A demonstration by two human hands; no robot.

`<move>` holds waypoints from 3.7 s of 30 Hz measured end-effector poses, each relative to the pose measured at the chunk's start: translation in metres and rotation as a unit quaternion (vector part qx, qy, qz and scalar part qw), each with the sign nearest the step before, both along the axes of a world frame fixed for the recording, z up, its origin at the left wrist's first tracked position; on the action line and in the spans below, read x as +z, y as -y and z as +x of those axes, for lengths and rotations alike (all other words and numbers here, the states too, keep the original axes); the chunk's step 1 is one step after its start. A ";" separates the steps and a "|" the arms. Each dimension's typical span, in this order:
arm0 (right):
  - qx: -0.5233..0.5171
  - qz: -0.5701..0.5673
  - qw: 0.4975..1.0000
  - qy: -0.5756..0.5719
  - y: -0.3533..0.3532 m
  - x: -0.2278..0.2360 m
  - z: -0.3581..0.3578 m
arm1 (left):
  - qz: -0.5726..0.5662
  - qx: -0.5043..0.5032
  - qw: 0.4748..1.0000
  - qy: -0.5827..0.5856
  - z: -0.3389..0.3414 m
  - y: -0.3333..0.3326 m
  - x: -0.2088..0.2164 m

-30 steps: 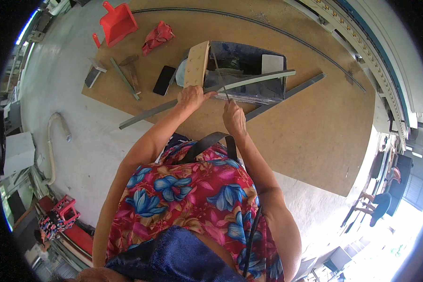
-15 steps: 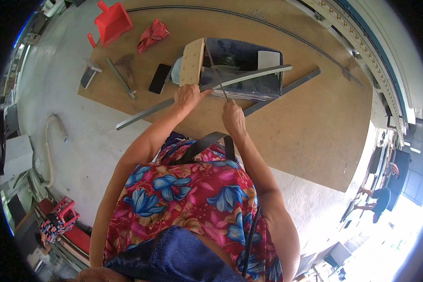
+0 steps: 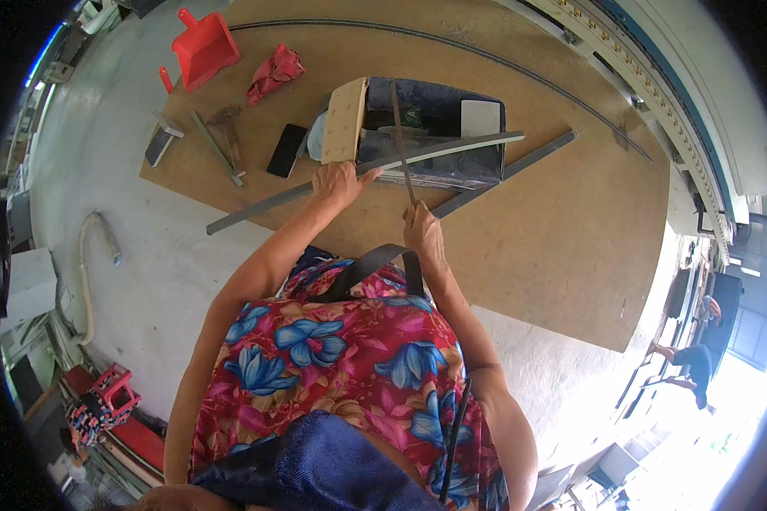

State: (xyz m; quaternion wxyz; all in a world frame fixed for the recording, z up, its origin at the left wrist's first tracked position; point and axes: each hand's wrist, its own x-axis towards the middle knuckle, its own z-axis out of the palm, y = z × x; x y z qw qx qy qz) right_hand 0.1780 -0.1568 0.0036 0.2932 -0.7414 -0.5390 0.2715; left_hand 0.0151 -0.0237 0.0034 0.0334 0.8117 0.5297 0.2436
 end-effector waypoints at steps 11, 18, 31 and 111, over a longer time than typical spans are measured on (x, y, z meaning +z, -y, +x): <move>-0.002 0.022 0.999 0.023 -0.013 -0.007 0.000 | -0.254 -0.062 0.962 -0.074 -0.010 -0.007 0.013; -0.006 0.008 1.000 -0.015 -0.018 0.004 -0.006 | -0.280 -0.068 0.956 -0.056 -0.016 -0.013 0.004; -0.020 0.003 0.999 -0.027 -0.020 0.005 -0.009 | -0.274 -0.041 0.958 -0.071 -0.014 -0.011 0.017; 0.014 -0.052 0.997 0.060 -0.037 0.005 -0.020 | -0.328 -0.091 0.935 -0.096 -0.013 -0.024 -0.003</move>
